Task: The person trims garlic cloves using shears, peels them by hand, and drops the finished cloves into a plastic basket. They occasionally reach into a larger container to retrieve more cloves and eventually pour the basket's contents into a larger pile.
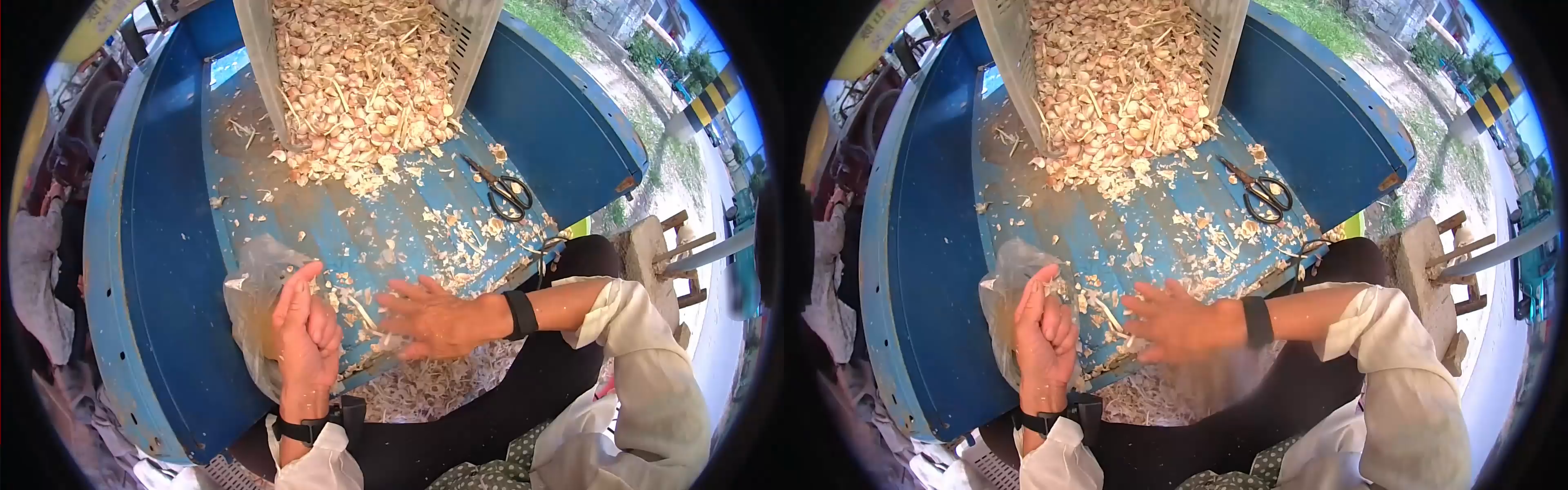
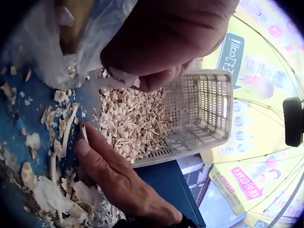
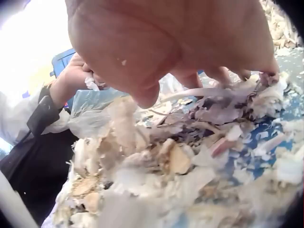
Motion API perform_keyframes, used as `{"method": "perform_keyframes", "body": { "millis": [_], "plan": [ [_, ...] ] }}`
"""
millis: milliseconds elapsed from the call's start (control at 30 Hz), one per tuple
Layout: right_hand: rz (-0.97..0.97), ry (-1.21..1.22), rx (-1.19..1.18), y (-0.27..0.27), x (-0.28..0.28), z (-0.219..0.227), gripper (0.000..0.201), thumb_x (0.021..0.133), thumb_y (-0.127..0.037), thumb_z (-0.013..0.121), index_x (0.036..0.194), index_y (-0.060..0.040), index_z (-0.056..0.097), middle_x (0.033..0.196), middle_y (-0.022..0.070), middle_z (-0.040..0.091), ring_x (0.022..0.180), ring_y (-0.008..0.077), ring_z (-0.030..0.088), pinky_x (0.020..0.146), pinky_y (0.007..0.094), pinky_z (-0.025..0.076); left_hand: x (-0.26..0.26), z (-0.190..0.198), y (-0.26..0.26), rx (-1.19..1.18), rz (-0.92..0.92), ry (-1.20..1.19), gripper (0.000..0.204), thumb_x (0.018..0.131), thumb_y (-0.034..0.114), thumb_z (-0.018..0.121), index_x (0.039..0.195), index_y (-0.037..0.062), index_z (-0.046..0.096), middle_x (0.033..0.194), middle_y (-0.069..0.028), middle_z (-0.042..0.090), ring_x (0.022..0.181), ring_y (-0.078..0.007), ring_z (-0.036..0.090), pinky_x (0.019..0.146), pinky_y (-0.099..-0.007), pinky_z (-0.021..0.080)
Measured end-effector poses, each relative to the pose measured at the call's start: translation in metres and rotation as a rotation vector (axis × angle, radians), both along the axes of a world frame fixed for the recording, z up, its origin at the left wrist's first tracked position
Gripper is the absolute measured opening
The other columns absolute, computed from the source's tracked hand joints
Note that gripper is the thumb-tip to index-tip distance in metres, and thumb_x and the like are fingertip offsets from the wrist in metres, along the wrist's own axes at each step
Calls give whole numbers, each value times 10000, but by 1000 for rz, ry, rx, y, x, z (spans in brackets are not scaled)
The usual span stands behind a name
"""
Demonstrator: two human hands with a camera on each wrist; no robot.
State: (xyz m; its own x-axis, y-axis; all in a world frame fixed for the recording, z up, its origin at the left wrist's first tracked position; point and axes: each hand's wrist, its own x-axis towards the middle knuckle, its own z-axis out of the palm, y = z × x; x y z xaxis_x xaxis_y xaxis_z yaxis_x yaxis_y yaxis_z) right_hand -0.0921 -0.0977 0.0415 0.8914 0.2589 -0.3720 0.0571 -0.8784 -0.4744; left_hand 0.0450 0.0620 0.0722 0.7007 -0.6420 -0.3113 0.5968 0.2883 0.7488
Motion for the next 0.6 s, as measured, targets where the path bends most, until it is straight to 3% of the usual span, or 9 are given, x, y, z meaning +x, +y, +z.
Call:
{"method": "perform_keyframes", "body": {
  "millis": [100, 233, 267, 333, 367, 433, 500, 567, 600],
  "plan": [
    [170, 59, 12, -20, -9, 31, 588, 917, -427, 512, 1363, -55, 418, 1465, 238, 280, 1373, 412, 240, 1061, 583, 271, -9, 2, 2, 5, -61, 79, 268, 988, 211, 465, 1147, 10, 545, 508, 67, 280, 410, -19, 231, 351, -191, 169],
    [-276, -493, -173, -130, 81, 64, 591, 902, -410, 558, 1305, 12, 469, 1308, 293, 466, 1240, 418, 435, 1008, 461, 385, -20, 3, 8, 54, -155, 104, 246, 979, 185, 488, 1129, -1, 548, 514, 58, 299, 418, -33, 242, 372, -202, 190],
    [-336, -514, -235, -174, 116, 72, 637, 912, -478, 532, 1341, -16, 442, 1397, 273, 382, 1263, 427, 408, 1045, 441, 367, -21, 3, 9, 79, -198, 117, 241, 977, 179, 491, 1125, -4, 548, 517, 55, 308, 419, -39, 244, 379, -207, 198],
    [-580, -447, -59, -233, 174, 108, 670, 890, -511, 552, 1332, -15, 467, 1344, 246, 469, 1240, 375, 466, 1033, 427, 391, -22, 5, 12, 120, -182, 115, 245, 977, 182, 494, 1131, -2, 542, 519, 52, 318, 420, -42, 251, 382, -209, 205],
    [-535, -601, -250, -259, 201, 117, 662, 870, -438, 599, 1317, 34, 471, 1255, 254, 547, 1144, 341, 555, 986, 380, 424, -22, 5, 15, 169, -178, 130, 249, 978, 186, 497, 1137, -1, 537, 521, 49, 328, 421, -45, 258, 385, -212, 211],
    [-545, -551, -429, -298, 246, 138, 690, 899, -549, 498, 1327, -9, 476, 1347, 247, 471, 1245, 354, 472, 1029, 415, 399, -24, -2, 24, 225, -152, 69, 308, 967, 190, 521, 1206, -3, 510, 566, 40, 380, 445, -45, 297, 407, -204, 235],
    [-577, -699, -119, -387, 304, 112, 691, 886, -597, 469, 1249, -18, 566, 1248, 206, 570, 1141, 325, 553, 945, 402, 443, -23, -4, 27, 303, -139, 36, 381, 957, 195, 545, 1275, -5, 483, 610, 30, 432, 470, -44, 336, 430, -196, 259],
    [-573, -394, -527, -356, 305, 138, 624, 866, -586, 500, 1143, -48, 655, 1120, 142, 640, 989, 266, 595, 856, 379, 454, -19, 2, 27, 250, -68, 88, 429, 955, 202, 552, 1320, -2, 453, 562, 74, 350, 455, -14, 275, 429, -189, 198],
    [-573, -360, -512, -334, 300, 113, 624, 866, -586, 500, 1143, -48, 655, 1120, 142, 640, 989, 266, 595, 856, 379, 454, -15, 3, 26, 273, -75, 115, 429, 955, 202, 552, 1320, -2, 453, 562, 74, 350, 455, -14, 275, 429, -189, 198]
  ]
}}
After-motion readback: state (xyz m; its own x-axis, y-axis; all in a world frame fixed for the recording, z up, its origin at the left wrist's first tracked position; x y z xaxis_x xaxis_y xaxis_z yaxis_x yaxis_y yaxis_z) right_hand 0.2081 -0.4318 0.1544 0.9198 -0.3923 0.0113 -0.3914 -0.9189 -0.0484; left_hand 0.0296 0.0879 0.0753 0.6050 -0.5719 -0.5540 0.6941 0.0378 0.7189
